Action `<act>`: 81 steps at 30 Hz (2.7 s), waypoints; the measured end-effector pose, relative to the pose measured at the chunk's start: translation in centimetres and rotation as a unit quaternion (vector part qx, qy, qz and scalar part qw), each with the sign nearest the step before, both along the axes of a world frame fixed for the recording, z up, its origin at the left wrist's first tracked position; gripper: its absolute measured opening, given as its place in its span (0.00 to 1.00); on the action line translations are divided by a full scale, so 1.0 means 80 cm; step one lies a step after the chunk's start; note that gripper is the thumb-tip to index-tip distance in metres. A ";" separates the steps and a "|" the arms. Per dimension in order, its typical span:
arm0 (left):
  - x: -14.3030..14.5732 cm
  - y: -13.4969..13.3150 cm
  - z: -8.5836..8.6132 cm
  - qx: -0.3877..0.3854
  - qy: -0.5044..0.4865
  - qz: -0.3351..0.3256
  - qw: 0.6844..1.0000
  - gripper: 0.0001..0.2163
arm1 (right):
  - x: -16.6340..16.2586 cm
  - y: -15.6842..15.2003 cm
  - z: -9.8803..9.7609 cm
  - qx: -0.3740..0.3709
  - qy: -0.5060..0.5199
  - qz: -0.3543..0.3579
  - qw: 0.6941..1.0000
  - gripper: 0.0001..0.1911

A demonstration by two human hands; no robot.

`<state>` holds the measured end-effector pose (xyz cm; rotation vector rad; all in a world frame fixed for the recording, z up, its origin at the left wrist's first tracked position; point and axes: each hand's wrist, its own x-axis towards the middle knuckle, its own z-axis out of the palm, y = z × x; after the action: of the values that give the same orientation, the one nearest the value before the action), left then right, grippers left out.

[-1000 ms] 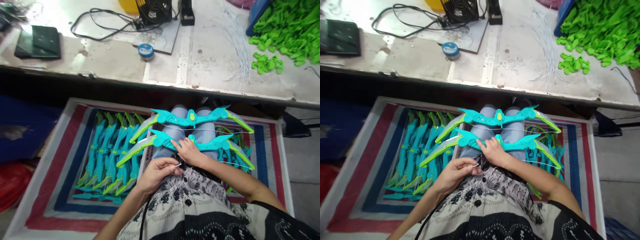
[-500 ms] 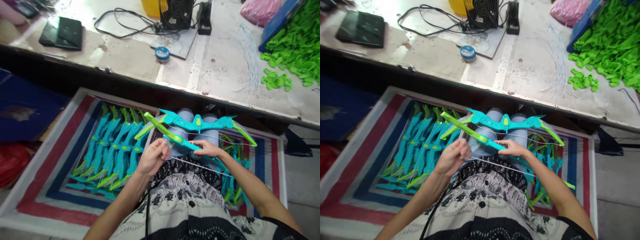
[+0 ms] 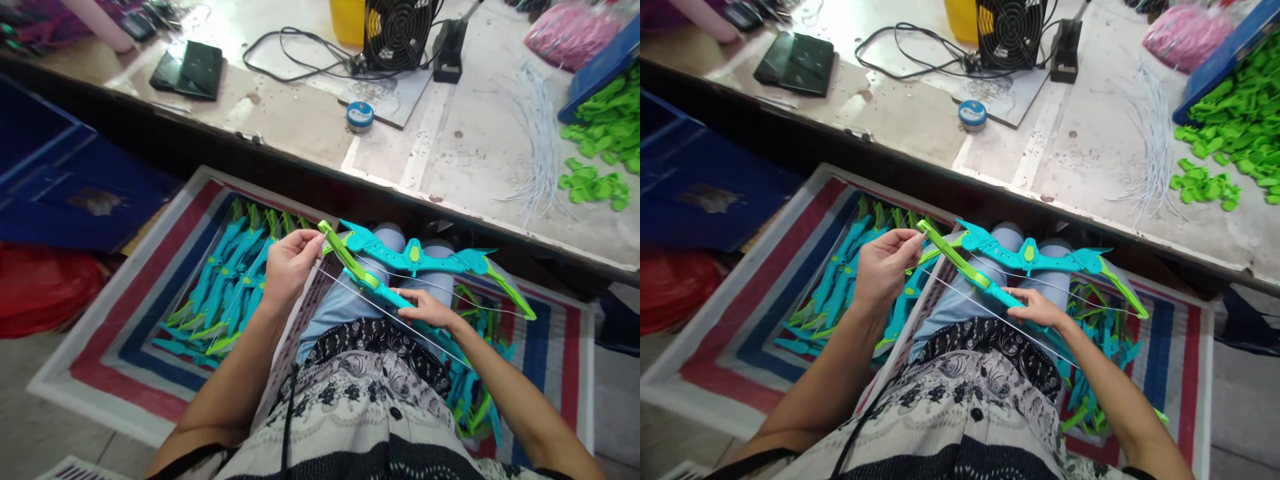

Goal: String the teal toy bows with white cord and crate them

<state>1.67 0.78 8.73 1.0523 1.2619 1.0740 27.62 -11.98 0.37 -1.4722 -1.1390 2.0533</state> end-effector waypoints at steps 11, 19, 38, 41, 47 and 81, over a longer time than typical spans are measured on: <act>-0.012 0.010 0.000 0.045 0.068 -0.050 0.995 0.08 | -0.004 -0.004 -0.001 0.013 -0.015 -0.001 1.000 0.40; -0.012 0.012 0.003 0.012 -0.007 -0.063 0.998 0.19 | -0.024 -0.024 -0.002 0.103 -0.134 0.029 0.985 0.36; -0.054 -0.006 -0.013 -0.030 -0.082 -0.057 0.995 0.17 | -0.166 0.189 0.069 0.657 -0.169 0.083 0.730 0.15; -0.054 -0.006 -0.013 -0.040 -0.101 -0.060 0.992 0.17 | -0.166 0.193 0.068 0.658 -0.162 0.103 0.728 0.15; -0.053 0.000 -0.013 -0.037 -0.027 -0.091 0.995 0.15 | -0.157 0.200 0.086 0.665 -0.195 0.169 0.700 0.14; -0.029 0.021 0.001 -0.045 -0.134 0.071 0.987 0.11 | -0.207 0.183 0.077 0.572 -0.112 -0.186 0.791 0.09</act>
<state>-0.64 2.43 8.80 0.7313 1.1682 1.2110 11.04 2.69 6.53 -1.1072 -1.5707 0.6010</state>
